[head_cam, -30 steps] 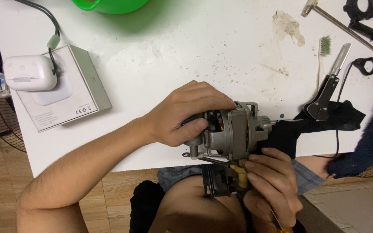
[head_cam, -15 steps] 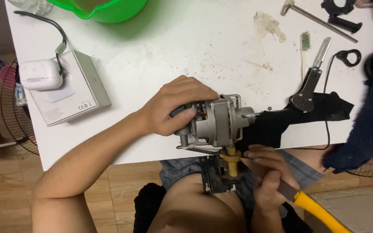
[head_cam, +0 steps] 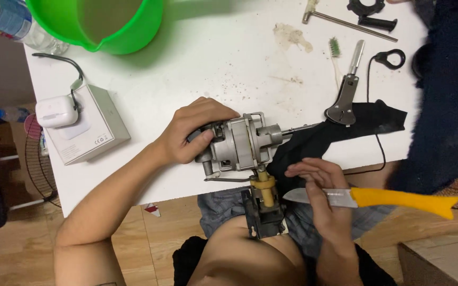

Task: The person holds a silver mechanical component, likely a starter motor, and uses a yellow-handled knife to scrape and clean the edges and internal surfaces. They rotate the object to access different areas, using the knife tip to remove debris from crevices.

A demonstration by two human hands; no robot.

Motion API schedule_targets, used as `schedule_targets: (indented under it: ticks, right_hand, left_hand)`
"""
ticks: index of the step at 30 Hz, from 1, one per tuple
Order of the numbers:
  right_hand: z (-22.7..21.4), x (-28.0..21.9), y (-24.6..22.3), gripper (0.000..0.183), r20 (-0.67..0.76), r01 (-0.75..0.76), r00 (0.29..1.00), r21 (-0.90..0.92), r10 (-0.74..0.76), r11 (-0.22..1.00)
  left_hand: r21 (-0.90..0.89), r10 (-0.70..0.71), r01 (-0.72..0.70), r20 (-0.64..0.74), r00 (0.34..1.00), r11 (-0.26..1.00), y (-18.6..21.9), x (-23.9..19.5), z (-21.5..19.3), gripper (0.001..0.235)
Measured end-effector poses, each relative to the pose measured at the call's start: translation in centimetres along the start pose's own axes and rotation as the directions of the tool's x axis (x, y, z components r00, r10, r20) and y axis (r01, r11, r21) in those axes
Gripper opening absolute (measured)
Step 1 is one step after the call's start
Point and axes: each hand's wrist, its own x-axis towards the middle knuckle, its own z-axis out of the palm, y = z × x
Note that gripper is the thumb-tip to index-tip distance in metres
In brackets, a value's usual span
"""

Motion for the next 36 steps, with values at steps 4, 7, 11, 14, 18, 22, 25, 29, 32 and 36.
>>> schedule_targets:
  ticks: [4,7,11,14,18,22,25,29,32,36]
  right_hand:
    - [-1.5,1.0,0.1,0.033,0.027,-0.121,0.993,0.083,0.119,0.989]
    - [-1.8,1.9,-0.5,0.039,0.043,-0.173,0.985,0.175,0.168,0.969]
    - [-2.7,2.7,-0.8,0.04,0.159,-0.284,0.956,0.283,0.248,0.916]
    - [-2.1,3.1,-0.8,0.043,0.104,-0.296,0.955,0.429,0.279,0.853]
    - [-2.5,3.6,-1.1,0.05,0.061,-0.411,0.903,0.411,0.425,0.814]
    - [-2.5,4.0,-1.5,0.068,0.073,-0.45,0.883,0.415,0.465,0.791]
    - [-2.4,4.5,-1.4,0.044,0.123,-0.404,0.905,0.542,0.406,0.737]
    - [-2.8,5.6,-1.8,0.014,0.176,-0.409,0.912,0.47,0.371,0.782]
    - [-1.4,7.0,-3.0,0.015,0.087,-0.219,0.975,0.274,0.203,0.936]
    - [-0.7,9.7,-3.9,0.013,0.12,0.005,0.993,-0.058,0.002,0.998]
  left_hand:
    - [0.008,-0.028,0.028,0.012,1.0,1.0,0.0,-0.1,0.0,0.049]
    - [0.015,-0.038,0.038,0.008,0.999,0.999,-0.2,-0.1,0.0,0.049]
    - [0.01,-0.034,0.034,0.002,0.999,0.999,-0.4,-0.3,0.1,0.047]
    - [0.002,-0.036,0.036,0.007,0.999,0.999,-0.5,-0.3,0.0,0.047]
    - [0.003,-0.04,0.04,0.001,0.999,0.999,-0.4,-0.2,0.0,0.046]
    - [0.012,-0.035,0.034,0.003,0.999,0.999,-0.4,-0.2,0.0,0.047]
    - [0.013,-0.038,0.038,0.009,0.999,0.999,-0.3,-0.2,-0.1,0.047]
    - [0.014,-0.048,0.048,0.003,0.999,0.999,-0.2,-0.1,-0.1,0.047]
    - [0.011,-0.043,0.043,0.005,0.999,0.999,-0.3,0.0,0.0,0.049]
    - [0.009,-0.035,0.035,0.001,0.999,0.999,-0.5,0.0,0.1,0.049]
